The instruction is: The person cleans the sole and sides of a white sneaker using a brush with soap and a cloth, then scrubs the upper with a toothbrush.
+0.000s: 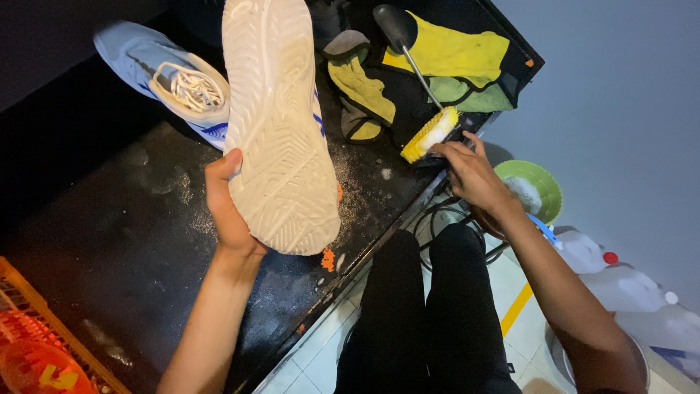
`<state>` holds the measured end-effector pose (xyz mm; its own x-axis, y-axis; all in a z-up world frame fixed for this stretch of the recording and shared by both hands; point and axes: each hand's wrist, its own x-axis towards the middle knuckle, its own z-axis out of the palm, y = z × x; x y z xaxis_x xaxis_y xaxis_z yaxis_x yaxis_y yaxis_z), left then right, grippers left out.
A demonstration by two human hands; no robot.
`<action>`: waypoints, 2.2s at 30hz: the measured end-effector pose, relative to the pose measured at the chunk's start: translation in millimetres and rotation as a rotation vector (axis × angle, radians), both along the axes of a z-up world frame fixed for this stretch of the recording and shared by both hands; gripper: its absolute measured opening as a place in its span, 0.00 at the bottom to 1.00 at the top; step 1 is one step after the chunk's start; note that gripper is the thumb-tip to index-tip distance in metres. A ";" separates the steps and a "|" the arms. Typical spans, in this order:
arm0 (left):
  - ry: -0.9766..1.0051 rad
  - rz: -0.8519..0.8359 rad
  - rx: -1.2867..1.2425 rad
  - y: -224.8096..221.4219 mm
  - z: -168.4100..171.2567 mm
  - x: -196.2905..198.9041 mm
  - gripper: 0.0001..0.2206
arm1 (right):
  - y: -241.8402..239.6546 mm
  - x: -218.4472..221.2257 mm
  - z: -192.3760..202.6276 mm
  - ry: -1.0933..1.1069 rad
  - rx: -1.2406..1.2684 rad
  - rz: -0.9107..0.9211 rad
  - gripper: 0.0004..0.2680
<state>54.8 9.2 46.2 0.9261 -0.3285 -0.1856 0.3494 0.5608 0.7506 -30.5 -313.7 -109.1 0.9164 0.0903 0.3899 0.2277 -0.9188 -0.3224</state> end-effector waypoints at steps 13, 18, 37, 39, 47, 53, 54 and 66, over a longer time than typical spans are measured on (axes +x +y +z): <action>0.009 0.030 -0.142 5.8 -11.6 12.2 0.29 | 7.4 -5.7 -2.4 -0.221 0.119 -0.090 0.14; 0.011 0.000 -0.125 7.2 -15.0 10.0 0.29 | 55.2 41.4 39.3 -0.532 0.102 -0.065 0.18; -0.121 -0.296 -0.251 -1.2 -92.2 50.7 0.29 | 42.1 139.6 36.9 -0.596 0.530 -0.342 0.08; -0.463 -0.344 -0.204 0.4 -96.2 51.8 0.31 | 38.8 131.8 60.3 -0.826 0.656 -0.306 0.05; -0.419 -0.601 -0.011 16.0 -79.3 69.1 0.33 | 91.2 120.6 118.7 -0.666 0.427 0.039 0.11; -0.402 -0.547 0.131 13.9 -89.4 56.8 0.30 | 146.4 108.1 98.7 -0.201 0.470 0.100 0.15; -0.448 -0.521 0.149 14.2 -88.3 53.5 0.28 | 149.2 108.6 92.5 -0.254 0.481 0.137 0.17; -0.507 -0.416 0.102 -0.4 -75.0 31.5 0.24 | 176.1 85.5 47.8 -0.397 0.384 0.140 0.19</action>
<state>86.3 8.7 -28.8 0.7067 -0.6811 0.1913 0.1105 0.3733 0.9211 55.0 -137.6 -61.3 0.6826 -0.0162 0.7306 0.5105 -0.7047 -0.4927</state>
